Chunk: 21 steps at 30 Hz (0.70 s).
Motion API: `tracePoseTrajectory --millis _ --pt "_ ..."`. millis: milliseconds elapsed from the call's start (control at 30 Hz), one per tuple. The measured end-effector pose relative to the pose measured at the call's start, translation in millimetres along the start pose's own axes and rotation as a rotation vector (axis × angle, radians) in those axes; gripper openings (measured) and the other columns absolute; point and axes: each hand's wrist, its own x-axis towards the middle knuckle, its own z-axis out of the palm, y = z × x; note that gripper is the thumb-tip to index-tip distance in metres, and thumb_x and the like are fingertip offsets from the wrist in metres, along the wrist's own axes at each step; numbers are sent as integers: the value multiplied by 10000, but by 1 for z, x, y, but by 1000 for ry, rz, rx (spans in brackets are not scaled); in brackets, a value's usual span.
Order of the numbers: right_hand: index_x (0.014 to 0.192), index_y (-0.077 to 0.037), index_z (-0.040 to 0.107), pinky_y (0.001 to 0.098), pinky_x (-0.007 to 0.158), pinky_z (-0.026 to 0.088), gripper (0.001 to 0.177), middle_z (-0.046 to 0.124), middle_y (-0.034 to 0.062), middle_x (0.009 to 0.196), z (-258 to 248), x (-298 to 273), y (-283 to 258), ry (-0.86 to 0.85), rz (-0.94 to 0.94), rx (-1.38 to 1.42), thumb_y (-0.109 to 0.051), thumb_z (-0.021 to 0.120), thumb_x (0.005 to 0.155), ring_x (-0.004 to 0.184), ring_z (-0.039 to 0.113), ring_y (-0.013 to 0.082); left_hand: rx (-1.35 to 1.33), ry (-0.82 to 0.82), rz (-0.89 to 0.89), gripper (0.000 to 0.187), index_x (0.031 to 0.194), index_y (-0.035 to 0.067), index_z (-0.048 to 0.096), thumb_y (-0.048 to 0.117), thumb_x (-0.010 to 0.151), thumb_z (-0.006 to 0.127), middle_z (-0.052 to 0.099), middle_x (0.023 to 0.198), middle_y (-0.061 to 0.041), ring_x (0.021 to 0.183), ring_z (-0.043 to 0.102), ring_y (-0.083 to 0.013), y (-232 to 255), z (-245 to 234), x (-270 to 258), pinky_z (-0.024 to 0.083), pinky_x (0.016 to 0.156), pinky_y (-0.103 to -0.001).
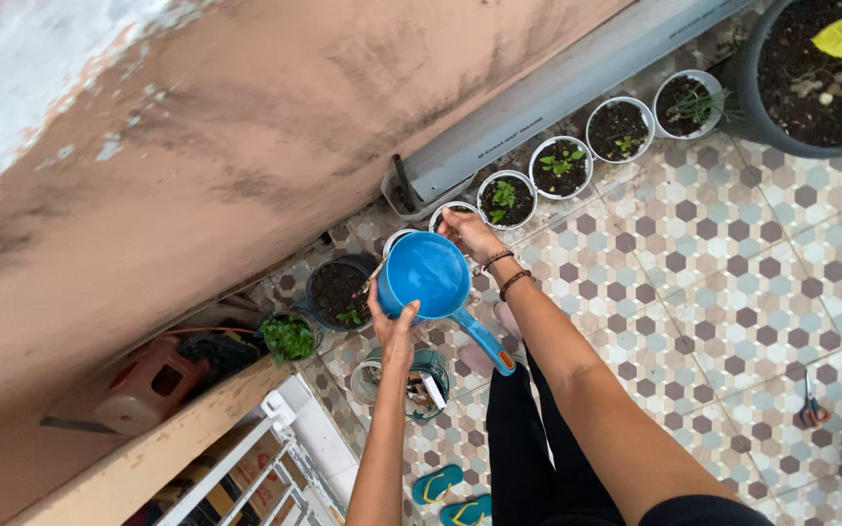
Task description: The person carries a bucket and a blue scoop to a tiled balcony area with many potted plants. They scoop water from the bucket and pour it into several plant pots, moving between different rows and locations to water each one.
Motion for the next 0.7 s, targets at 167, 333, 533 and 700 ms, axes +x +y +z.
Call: tracePoseTrajectory --millis 167,333,533,700 --pt "740 -50 667 258 507 464 556 627 41 666 -28 11 7 128 -27 162 -516 580 1030 559 554 129 100 -13 3 1107 1584 265 249 211 646 835 398 1497 -216 1281 547 -407 0 35 9 630 891 -548" --pt "728 -64 638 286 462 400 532 586 51 632 -58 19 -1 220 -10 237 -502 582 1025 518 488 149 250 -18 0 1134 1618 279 235 198 659 836 318 1483 -233 1273 540 -423 7 66 20 642 892 -519" --pt "997 -15 740 270 583 553 321 729 20 784 -84 33 -12 227 -173 245 -276 555 1021 621 635 107 -14 -198 -28 1077 1581 248 228 245 674 808 381 1514 -225 1263 564 -441 17 79 27 644 798 -597" --pt "1045 -8 731 328 465 427 285 721 110 711 -104 29 -29 356 -125 -71 28 471 935 534 594 168 -44 -248 -39 1098 1591 267 199 298 677 805 371 1526 -202 1273 559 -447 22 81 30 649 813 -579"
